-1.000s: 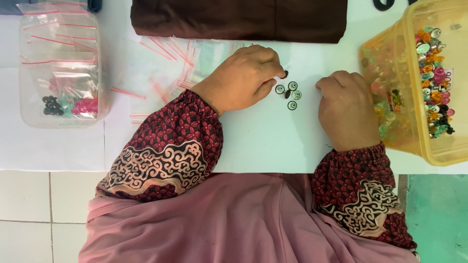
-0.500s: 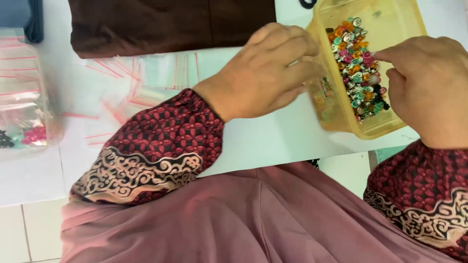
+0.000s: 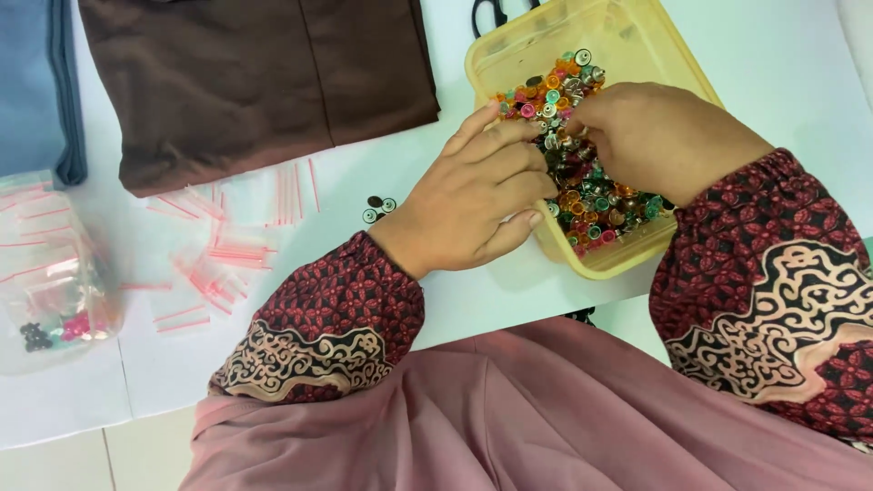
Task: The person is sorting small decorative buttons from a tray and packaging them into individual plastic zip-lock bags.
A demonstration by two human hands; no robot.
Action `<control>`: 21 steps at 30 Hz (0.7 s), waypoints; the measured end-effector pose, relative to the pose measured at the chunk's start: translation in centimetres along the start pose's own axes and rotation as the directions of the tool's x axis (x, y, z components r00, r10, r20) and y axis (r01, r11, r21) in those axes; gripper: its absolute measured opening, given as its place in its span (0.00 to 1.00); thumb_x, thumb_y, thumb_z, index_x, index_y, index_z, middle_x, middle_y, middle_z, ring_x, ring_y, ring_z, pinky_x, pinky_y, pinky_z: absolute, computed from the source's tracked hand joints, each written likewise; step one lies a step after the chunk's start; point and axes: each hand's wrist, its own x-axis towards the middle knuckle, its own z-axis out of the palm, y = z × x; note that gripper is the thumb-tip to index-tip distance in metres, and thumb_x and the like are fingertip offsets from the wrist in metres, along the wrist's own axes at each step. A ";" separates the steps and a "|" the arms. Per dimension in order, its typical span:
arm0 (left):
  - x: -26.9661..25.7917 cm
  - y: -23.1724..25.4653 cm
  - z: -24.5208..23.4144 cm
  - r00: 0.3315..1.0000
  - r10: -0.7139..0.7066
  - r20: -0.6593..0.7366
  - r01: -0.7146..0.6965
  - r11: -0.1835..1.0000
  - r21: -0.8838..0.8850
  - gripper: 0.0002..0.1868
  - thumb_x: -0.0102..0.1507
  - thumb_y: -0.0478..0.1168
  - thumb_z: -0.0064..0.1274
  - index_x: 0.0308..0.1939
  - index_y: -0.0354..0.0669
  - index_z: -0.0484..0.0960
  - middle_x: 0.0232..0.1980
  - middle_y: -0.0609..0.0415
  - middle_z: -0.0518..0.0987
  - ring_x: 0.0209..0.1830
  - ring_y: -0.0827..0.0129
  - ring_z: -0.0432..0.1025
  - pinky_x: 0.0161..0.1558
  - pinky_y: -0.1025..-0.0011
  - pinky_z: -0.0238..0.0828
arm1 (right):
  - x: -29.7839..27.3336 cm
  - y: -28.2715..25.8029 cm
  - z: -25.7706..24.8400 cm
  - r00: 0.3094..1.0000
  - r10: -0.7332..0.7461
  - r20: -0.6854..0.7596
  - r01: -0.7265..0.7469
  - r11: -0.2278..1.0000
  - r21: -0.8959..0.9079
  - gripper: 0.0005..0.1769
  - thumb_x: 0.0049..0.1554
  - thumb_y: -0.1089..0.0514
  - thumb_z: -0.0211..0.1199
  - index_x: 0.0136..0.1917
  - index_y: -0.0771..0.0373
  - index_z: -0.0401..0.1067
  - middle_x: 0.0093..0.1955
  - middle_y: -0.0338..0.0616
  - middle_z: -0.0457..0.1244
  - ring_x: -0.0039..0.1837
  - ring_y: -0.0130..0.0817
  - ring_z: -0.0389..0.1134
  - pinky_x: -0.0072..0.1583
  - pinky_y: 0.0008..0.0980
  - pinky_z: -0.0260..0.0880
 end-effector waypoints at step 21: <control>0.0 -0.3 -0.1 1.000 0.017 -0.008 -0.017 1.000 -0.016 0.14 0.72 0.40 0.43 0.55 0.46 0.83 0.53 0.52 0.78 0.67 0.51 0.68 0.77 0.47 0.44 | 1.1 -1.8 -0.7 0.991 -0.055 0.122 0.084 0.965 -0.250 0.13 0.61 0.56 0.55 0.55 0.49 0.77 0.51 0.44 0.67 0.54 0.46 0.70 0.49 0.48 0.72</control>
